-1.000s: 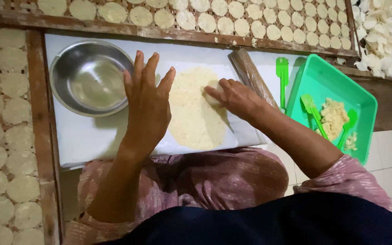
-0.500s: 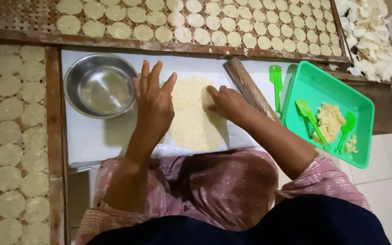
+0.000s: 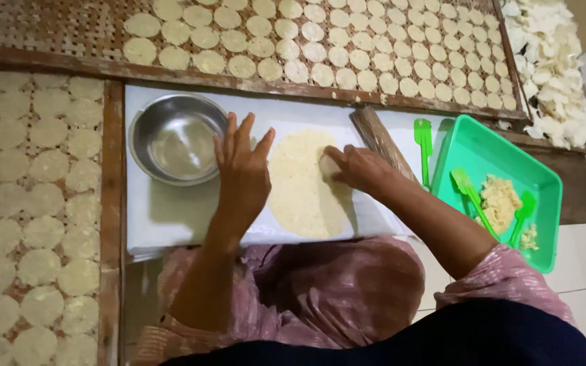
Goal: The person uses a small round cutter to press into a sheet of dough, creating circular shapes. They then lift the cut dough circles and arrange them on a white surface, occasionally gathering the excess dough scraps.
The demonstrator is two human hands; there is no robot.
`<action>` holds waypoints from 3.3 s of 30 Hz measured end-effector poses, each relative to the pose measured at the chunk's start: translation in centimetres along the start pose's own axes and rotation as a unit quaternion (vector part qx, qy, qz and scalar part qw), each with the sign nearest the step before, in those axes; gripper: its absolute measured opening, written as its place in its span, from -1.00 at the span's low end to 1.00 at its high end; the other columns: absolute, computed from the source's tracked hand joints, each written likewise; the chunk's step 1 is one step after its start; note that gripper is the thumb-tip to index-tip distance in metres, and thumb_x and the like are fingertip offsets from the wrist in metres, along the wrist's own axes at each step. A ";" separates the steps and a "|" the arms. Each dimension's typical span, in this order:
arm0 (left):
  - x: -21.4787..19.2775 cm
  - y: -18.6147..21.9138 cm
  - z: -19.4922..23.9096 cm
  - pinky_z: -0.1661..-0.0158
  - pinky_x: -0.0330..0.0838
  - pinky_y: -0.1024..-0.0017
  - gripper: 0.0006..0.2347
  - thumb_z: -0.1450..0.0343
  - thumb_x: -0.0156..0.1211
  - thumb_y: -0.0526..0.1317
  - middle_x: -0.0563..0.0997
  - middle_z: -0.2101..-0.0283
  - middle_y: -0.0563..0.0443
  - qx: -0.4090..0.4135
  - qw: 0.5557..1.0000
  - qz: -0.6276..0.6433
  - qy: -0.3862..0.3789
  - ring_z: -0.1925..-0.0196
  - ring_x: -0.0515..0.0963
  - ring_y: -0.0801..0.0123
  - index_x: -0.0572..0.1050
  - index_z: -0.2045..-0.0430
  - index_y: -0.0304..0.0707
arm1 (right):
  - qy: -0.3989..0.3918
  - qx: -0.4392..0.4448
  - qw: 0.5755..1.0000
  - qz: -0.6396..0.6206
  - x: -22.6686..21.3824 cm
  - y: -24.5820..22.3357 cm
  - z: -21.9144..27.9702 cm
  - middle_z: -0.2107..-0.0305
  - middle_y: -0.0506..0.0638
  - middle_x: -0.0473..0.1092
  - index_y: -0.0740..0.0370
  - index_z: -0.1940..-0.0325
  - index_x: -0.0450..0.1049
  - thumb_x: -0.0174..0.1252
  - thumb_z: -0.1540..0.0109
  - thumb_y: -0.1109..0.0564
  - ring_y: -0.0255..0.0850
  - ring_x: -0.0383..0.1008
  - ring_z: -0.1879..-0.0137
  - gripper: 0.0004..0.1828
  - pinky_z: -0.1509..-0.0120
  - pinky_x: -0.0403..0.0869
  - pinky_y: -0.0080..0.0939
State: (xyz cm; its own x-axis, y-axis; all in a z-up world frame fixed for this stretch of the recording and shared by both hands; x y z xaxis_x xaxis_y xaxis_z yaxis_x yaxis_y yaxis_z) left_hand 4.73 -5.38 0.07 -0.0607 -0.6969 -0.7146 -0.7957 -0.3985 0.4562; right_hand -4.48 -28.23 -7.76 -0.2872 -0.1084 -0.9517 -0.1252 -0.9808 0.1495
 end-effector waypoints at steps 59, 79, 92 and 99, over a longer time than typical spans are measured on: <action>-8.2 -3.1 2.6 -0.39 0.16 -0.01 -0.63 -0.46 -0.07 -0.45 0.43 -0.25 -0.02 -0.038 0.957 0.144 0.249 -0.43 0.31 -0.11 0.54 -0.09 -0.05 | 0.127 -0.061 0.973 -0.184 -3.7 -11.4 3.3 -0.01 0.21 0.34 -0.04 -0.39 0.23 0.36 -0.17 0.02 0.30 0.45 -0.13 -0.26 -0.09 0.55 0.21; -6.6 -4.2 2.2 -0.41 0.14 -0.04 -0.60 -0.45 -0.10 -0.48 0.37 -0.29 0.00 -0.062 0.959 0.156 0.227 -0.47 0.21 -0.16 0.56 -0.08 -0.06 | 0.158 -0.068 0.983 0.065 -0.2 -14.0 0.2 0.19 0.10 0.34 0.04 -0.39 0.22 0.33 -0.12 -0.20 0.06 0.47 0.14 -0.18 0.15 0.52 -0.02; -6.0 -4.4 2.8 -0.41 0.13 -0.01 -0.59 -0.43 -0.09 -0.51 0.37 -0.30 0.02 -0.048 0.966 0.126 0.222 -0.48 0.20 -0.16 0.57 -0.06 -0.04 | 0.111 -0.122 0.983 0.085 0.0 -13.9 -0.2 0.20 0.16 0.35 0.02 -0.46 0.18 0.29 -0.16 -0.15 0.10 0.51 0.17 -0.16 0.16 0.52 -0.01; -5.4 -4.5 2.8 -0.40 0.14 -0.03 -0.58 -0.43 -0.07 -0.52 0.38 -0.29 0.02 -0.042 0.965 0.127 0.225 -0.46 0.21 -0.19 0.58 -0.05 -0.02 | 0.073 -0.033 0.994 0.076 1.5 -13.1 -1.1 0.31 0.14 0.34 0.16 -0.45 0.20 0.13 -0.29 -0.28 0.04 0.51 0.32 -0.23 0.29 0.49 0.05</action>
State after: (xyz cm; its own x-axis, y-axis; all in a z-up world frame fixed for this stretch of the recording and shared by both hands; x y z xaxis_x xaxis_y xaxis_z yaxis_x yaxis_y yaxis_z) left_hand 6.96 1.86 0.40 0.0354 -0.9593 -0.2800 -0.7371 -0.2142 0.6409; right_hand -2.21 -15.75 -11.44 -0.1560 -0.2746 -0.9488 -0.0272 -0.9590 0.2820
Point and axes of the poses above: each hand's wrist, its own z-axis away from the middle knuckle, its own x-axis out of the palm, y = z × x, the point moved 8 cm from there along -z, towards the middle knuckle
